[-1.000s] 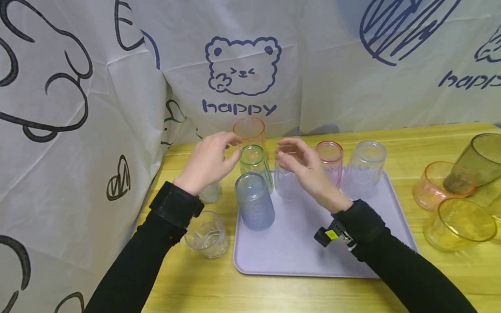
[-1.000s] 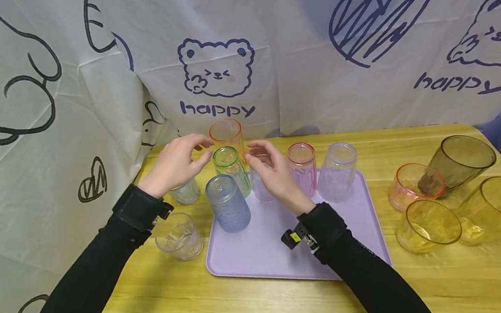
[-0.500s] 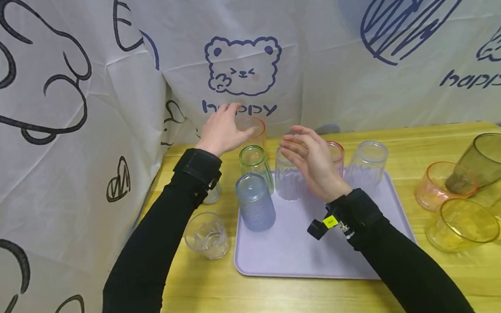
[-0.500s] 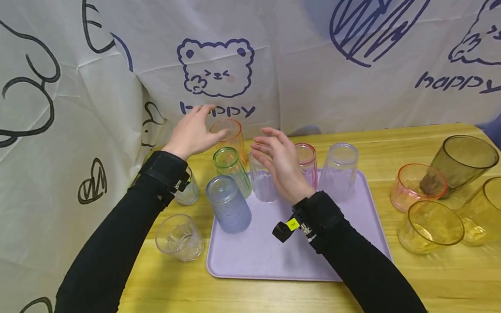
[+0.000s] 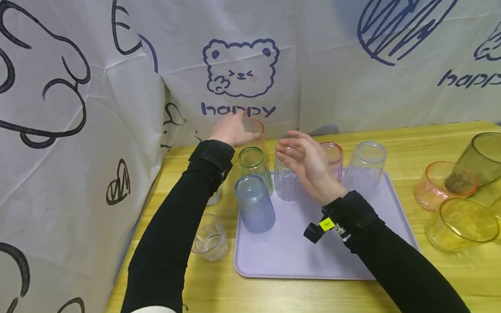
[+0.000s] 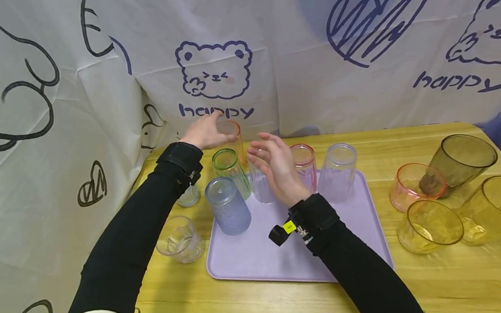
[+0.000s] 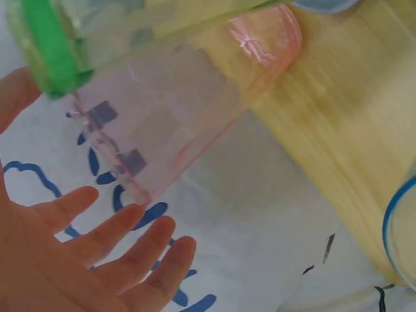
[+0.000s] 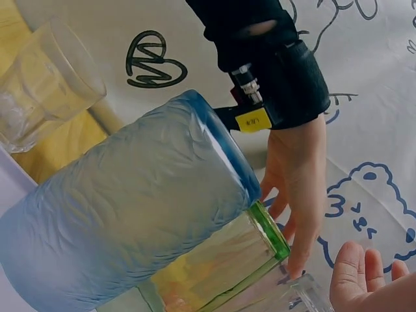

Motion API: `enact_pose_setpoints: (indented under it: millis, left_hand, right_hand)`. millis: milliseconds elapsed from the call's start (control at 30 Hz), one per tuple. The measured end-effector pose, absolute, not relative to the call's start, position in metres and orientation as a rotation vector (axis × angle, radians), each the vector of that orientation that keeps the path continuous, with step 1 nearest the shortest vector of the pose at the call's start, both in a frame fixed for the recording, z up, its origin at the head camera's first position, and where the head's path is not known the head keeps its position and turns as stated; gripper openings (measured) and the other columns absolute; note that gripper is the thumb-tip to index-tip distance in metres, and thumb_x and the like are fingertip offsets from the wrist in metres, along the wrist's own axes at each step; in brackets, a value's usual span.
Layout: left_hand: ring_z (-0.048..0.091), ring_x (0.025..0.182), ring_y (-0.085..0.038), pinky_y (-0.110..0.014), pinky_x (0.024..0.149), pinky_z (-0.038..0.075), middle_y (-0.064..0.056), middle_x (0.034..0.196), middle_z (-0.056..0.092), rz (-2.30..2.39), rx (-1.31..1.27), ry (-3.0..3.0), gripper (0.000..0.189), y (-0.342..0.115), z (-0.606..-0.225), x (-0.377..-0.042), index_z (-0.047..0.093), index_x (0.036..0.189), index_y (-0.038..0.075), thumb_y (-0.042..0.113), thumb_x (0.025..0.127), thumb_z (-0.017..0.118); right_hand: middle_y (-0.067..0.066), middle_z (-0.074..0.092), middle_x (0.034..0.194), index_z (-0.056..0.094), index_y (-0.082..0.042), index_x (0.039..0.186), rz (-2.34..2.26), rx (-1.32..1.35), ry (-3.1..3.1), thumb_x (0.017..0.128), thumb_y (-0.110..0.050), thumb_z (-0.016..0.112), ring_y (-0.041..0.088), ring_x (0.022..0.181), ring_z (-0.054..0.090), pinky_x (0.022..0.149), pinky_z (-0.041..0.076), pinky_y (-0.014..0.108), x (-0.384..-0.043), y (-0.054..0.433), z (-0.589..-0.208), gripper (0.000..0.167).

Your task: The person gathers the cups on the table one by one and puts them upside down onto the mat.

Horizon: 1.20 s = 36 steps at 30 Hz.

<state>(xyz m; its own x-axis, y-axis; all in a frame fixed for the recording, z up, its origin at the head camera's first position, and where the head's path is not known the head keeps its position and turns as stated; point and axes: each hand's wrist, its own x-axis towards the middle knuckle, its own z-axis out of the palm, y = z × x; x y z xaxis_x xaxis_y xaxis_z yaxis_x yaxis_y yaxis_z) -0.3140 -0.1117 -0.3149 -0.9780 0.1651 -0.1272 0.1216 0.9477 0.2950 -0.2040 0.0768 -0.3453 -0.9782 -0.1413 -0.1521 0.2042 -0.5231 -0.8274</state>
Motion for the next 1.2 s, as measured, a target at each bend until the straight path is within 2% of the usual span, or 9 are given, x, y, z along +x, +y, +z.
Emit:
enact_pose_setpoints:
  millis: [300,600,900,1067,1200]
  left_hand:
    - [0.037,0.149,-0.035,-0.05,0.122,0.034,-0.014,0.164,0.034,0.523,0.195,2.901,0.095,-0.123,-0.317,-0.317,0.025,0.16,0.012,0.053,0.087,0.07]
    - [0.034,0.151,-0.036,-0.053,0.124,0.03,-0.013,0.165,0.032,0.515,0.187,2.878,0.092,-0.153,-0.311,-0.306,0.026,0.16,0.013,0.05,0.088,0.07]
    - [0.039,0.147,-0.037,-0.054,0.121,0.034,-0.016,0.162,0.037,0.523,0.194,2.831,0.096,-0.184,-0.308,-0.296,0.023,0.161,0.014,0.05,0.086,0.071]
    - [0.028,0.153,-0.037,-0.055,0.124,0.028,-0.016,0.166,0.027,0.482,0.164,2.859,0.096,-0.184,-0.308,-0.294,0.025,0.16,0.014,0.054,0.085,0.069]
    - [0.029,0.152,-0.038,-0.054,0.124,0.029,-0.018,0.166,0.027,0.469,0.107,2.875,0.098,-0.178,-0.309,-0.294,0.024,0.16,0.013,0.057,0.085,0.068]
  right_hand:
    - [0.005,0.053,0.119,0.034,-0.006,0.149,-2.572,0.085,1.419,0.109,-0.018,0.033,0.02,0.115,0.057,0.114,0.047,0.034,-0.202,0.072,-0.345,0.042]
    - [0.004,0.057,0.114,0.04,-0.006,0.143,-2.557,0.043,1.442,0.106,-0.011,0.037,0.018,0.11,0.061,0.103,0.053,0.028,-0.199,0.066,-0.343,0.037]
    - [0.004,0.061,0.111,0.048,-0.011,0.132,-2.547,0.017,1.411,0.105,-0.011,0.041,0.022,0.112,0.062,0.102,0.054,0.029,-0.195,0.058,-0.343,0.028]
    - [0.004,0.06,0.111,0.045,-0.01,0.136,-2.519,0.022,1.457,0.105,-0.011,0.041,0.018,0.107,0.063,0.103,0.054,0.029,-0.193,0.052,-0.342,0.031]
    - [0.005,0.058,0.114,0.041,-0.007,0.143,-2.497,0.04,1.473,0.106,-0.012,0.04,0.018,0.108,0.062,0.102,0.054,0.029,-0.191,0.046,-0.343,0.038]
